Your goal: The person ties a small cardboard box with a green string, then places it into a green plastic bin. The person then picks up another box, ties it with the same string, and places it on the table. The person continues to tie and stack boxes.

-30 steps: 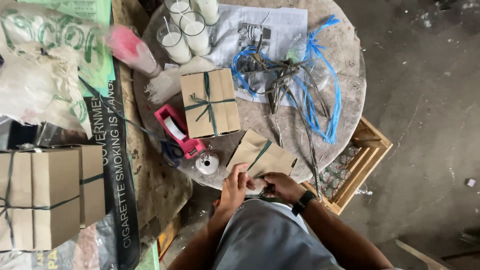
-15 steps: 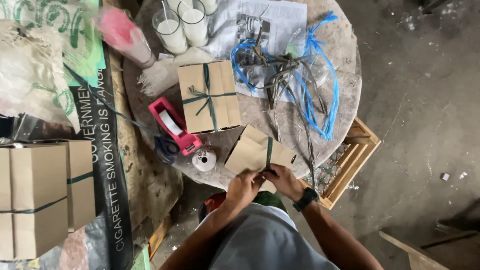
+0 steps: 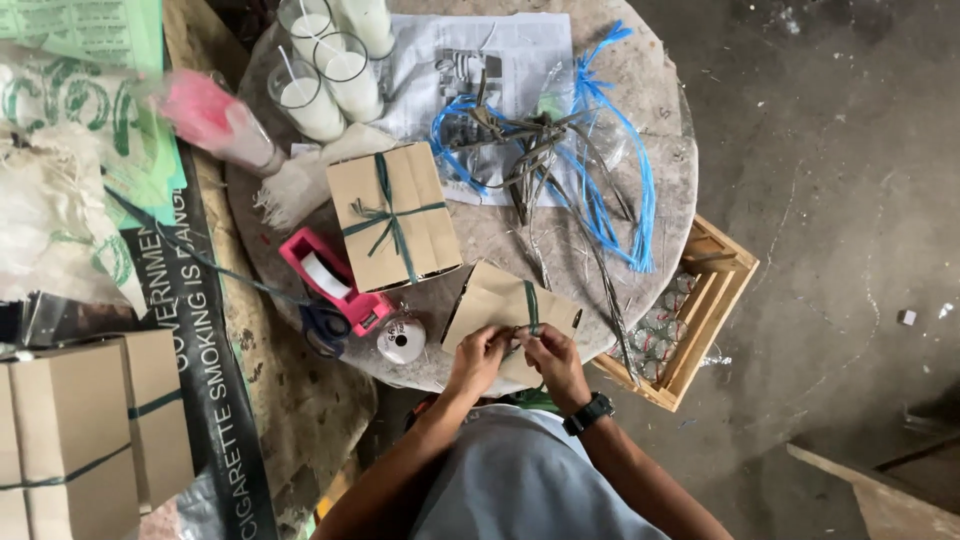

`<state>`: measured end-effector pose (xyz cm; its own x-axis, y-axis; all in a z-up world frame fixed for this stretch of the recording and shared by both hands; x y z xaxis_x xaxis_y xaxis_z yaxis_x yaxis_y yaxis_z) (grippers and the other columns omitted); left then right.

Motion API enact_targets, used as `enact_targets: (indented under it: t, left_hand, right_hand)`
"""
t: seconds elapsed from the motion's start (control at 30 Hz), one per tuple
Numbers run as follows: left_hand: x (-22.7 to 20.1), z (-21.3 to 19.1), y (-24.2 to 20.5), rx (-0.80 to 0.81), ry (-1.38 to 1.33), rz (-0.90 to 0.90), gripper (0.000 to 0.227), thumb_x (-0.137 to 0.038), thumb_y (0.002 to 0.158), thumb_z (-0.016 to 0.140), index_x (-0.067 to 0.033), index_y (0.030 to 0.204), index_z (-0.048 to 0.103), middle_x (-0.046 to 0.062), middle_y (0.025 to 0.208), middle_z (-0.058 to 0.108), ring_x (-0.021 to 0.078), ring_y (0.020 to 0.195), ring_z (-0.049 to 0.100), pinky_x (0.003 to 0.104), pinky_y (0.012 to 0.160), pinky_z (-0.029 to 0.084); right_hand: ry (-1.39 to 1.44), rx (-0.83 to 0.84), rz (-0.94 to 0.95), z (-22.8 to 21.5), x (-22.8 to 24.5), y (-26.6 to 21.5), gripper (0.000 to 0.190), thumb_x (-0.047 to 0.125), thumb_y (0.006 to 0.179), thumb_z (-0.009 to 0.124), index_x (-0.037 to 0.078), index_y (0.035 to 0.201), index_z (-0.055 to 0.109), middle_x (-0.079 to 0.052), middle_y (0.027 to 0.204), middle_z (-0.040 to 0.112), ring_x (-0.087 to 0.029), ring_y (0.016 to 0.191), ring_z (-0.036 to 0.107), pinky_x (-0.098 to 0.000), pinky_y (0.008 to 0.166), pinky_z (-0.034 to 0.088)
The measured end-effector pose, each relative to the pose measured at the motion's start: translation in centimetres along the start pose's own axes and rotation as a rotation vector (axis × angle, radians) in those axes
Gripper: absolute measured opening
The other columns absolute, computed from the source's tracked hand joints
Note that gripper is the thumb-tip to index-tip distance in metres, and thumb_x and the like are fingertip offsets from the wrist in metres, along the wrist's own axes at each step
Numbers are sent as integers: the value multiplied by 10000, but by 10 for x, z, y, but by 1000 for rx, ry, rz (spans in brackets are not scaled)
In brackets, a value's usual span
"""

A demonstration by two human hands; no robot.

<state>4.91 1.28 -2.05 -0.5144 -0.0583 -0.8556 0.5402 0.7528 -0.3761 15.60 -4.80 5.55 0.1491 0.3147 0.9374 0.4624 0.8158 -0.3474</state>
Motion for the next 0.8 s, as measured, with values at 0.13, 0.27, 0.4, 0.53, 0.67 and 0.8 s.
enact_targets:
  t: [0.13, 0.27, 0.4, 0.53, 0.67, 0.8]
  left_hand:
    - [-31, -8, -5, -74, -309, 131, 163, -158, 818, 546, -128, 934, 656, 115, 819, 650, 259, 754, 625, 332, 618, 504]
    - [-47, -16, -4, -35, -400, 181, 135, -199, 798, 604, -114, 892, 651, 92, 772, 645, 193, 654, 613, 295, 584, 507]
    - [-35, -16, 6, -106, -380, 225, 162, -208, 788, 644, -54, 760, 600, 97, 706, 626, 145, 577, 578, 289, 544, 495]
    - [-55, -21, 12, -119, -240, 423, 169, -211, 787, 644, -55, 747, 593, 113, 766, 623, 247, 639, 622, 319, 544, 509]
    - [-84, -23, 25, -77, -48, 549, 137, -231, 835, 557, -103, 785, 565, 44, 878, 643, 239, 680, 628, 326, 565, 513]
    - [-69, -15, 50, -9, 122, 530, 138, -286, 851, 512, -151, 861, 536, 36, 852, 650, 238, 713, 635, 348, 595, 520]
  right_hand:
    - [204, -91, 115, -2, -14, 6, 118, 91, 803, 537, 14, 732, 591, -35, 452, 389, -74, 410, 300, -184, 392, 226]
    - [355, -99, 155, -1, -9, 7, 131, 80, 804, 538, 28, 684, 545, -44, 472, 389, -84, 401, 327, -183, 382, 214]
    - [310, -106, 215, -8, -17, 14, 148, 126, 818, 537, 30, 706, 547, -102, 595, 497, -114, 439, 423, -187, 386, 254]
    - [107, -87, 327, -16, -5, 29, 152, 152, 815, 505, 15, 773, 555, -145, 580, 504, -153, 435, 416, -210, 379, 259]
    - [9, -14, 330, -15, 5, 36, 86, 68, 743, 497, -1, 759, 546, -75, 469, 411, -91, 405, 310, -169, 376, 211]
    - [86, -68, 352, -29, -32, 49, 72, 87, 722, 546, 23, 732, 579, -97, 520, 455, -110, 452, 390, -174, 384, 273]
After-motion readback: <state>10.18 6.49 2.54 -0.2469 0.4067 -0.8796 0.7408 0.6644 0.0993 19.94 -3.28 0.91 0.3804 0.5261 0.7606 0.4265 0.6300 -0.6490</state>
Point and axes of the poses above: each hand's wrist, its own y-axis towards the middle knuckle, its own z-axis out of the palm, x = y × z, the point moved 1 cm from there along y, towards the middle knuckle
